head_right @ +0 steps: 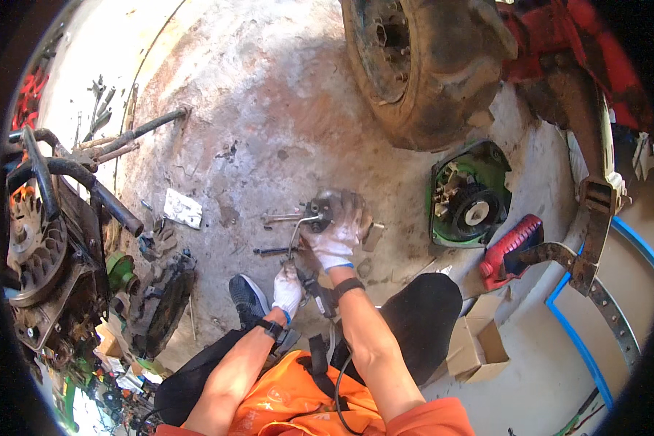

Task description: The person disassembles a small engine mounted on a green frame. They remove bolts and detach the cylinder head, then separate the crankcase halves and extract the crankshaft and internal components, placing parts on the floor.

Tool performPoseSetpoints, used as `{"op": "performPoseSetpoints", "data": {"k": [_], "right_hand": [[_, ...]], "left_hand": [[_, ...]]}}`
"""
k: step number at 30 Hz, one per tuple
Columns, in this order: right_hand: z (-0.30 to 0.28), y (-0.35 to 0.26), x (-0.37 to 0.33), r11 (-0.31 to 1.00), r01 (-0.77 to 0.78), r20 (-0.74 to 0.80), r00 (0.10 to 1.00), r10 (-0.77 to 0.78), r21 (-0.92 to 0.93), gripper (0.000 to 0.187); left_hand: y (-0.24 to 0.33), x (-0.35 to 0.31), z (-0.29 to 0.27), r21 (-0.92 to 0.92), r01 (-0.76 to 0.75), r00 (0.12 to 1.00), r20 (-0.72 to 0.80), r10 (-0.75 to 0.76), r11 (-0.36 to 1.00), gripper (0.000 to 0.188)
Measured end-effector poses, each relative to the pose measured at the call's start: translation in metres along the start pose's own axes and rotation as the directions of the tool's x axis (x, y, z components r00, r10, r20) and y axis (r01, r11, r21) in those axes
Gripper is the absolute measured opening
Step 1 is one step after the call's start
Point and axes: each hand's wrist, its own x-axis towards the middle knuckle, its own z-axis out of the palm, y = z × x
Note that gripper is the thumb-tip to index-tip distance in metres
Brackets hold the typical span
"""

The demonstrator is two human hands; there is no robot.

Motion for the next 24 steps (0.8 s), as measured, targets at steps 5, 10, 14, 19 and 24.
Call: {"op": "performPoseSetpoints", "data": {"k": [5, 10, 14, 19, 24], "right_hand": [[-0.006, -0.003, 0.003, 0.999, -0.032, 0.083, 0.996, 0.035, -0.037, 0.084], [-0.005, -0.005, 0.004, 1.000, -0.009, 0.014, 1.000, 0.009, -0.017, 0.084], [-0.005, -0.006, 0.005, 0.999, 0.012, -0.041, 0.999, -0.011, 0.041, 0.084], [-0.014, -0.002, 0.006, 0.998, 0.062, 0.004, 0.998, -0.062, 0.026, 0.076], [-0.011, -0.002, 0.004, 0.997, 0.081, -0.016, 0.997, -0.082, -0.018, 0.077]], "left_hand": [[0.016, -0.010, -0.007, -0.063, 0.216, 0.971, 0.117, -0.208, 0.974, 0.047], [0.003, 0.021, -0.026, 0.126, -0.167, 0.978, 0.149, 0.147, 0.978, 0.051], [-0.015, 0.014, -0.010, -0.196, 0.179, 0.965, 0.226, -0.134, 0.964, 0.049], [-0.007, -0.022, 0.041, 0.005, -0.021, 1.000, 0.005, 0.021, 1.000, 0.051], [-0.004, 0.010, -0.020, -0.219, 0.096, 0.963, 0.268, -0.034, 0.971, 0.053]]}}
